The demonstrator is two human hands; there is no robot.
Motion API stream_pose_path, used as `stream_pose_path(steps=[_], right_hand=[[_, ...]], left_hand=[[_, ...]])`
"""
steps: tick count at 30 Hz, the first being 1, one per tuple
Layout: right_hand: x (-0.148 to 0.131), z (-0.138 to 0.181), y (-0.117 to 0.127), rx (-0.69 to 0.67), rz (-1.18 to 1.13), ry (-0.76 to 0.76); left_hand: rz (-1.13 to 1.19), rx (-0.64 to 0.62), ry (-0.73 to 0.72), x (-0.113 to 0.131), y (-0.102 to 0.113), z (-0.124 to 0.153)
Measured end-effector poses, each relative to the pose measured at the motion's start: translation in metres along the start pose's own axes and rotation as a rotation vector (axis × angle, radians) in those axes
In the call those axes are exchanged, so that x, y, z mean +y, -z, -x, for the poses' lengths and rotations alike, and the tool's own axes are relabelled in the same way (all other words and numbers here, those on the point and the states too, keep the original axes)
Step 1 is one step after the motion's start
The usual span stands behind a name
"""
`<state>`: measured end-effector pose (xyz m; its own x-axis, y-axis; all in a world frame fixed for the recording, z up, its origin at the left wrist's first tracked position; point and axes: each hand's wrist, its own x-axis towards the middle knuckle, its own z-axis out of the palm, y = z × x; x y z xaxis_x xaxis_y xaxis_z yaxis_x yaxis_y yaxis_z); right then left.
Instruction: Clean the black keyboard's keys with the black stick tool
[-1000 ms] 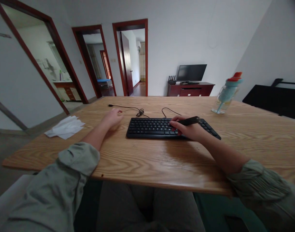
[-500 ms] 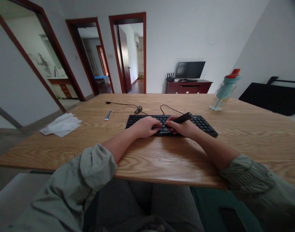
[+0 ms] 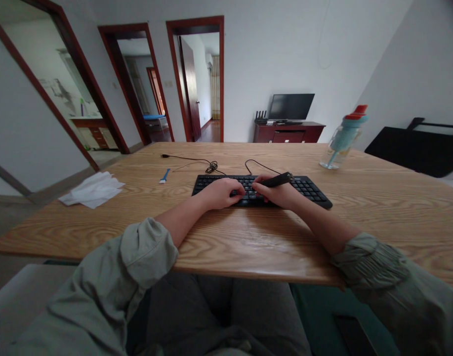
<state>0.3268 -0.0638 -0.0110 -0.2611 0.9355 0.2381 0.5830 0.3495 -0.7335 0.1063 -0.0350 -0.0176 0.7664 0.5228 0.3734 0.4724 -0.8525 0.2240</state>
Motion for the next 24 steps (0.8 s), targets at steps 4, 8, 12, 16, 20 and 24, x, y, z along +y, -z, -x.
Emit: stream_pose_path(steps=[4,8,12,16,20,24], right_hand=[[-0.001,-0.005,-0.002,0.041,0.001,0.019],[-0.007,-0.006,-0.004,0.041,0.004,0.032],[-0.008,-0.007,-0.007,0.056,0.028,0.073],[-0.005,-0.012,-0.011,0.061,-0.006,0.114],[-0.009,-0.014,-0.013,0.061,0.002,0.091],[-0.013,-0.011,-0.014,0.04,0.002,0.078]], left_hand=[[0.006,0.0,-0.022,-0.001,-0.002,-0.002],[-0.005,-0.004,-0.01,-0.002,-0.001,-0.002],[0.007,-0.011,-0.015,-0.001,0.0,-0.002],[0.009,-0.012,0.004,-0.002,-0.001,-0.003],[0.011,-0.028,0.006,-0.003,-0.001,-0.003],[0.007,-0.045,-0.005,-0.003,0.0,-0.002]])
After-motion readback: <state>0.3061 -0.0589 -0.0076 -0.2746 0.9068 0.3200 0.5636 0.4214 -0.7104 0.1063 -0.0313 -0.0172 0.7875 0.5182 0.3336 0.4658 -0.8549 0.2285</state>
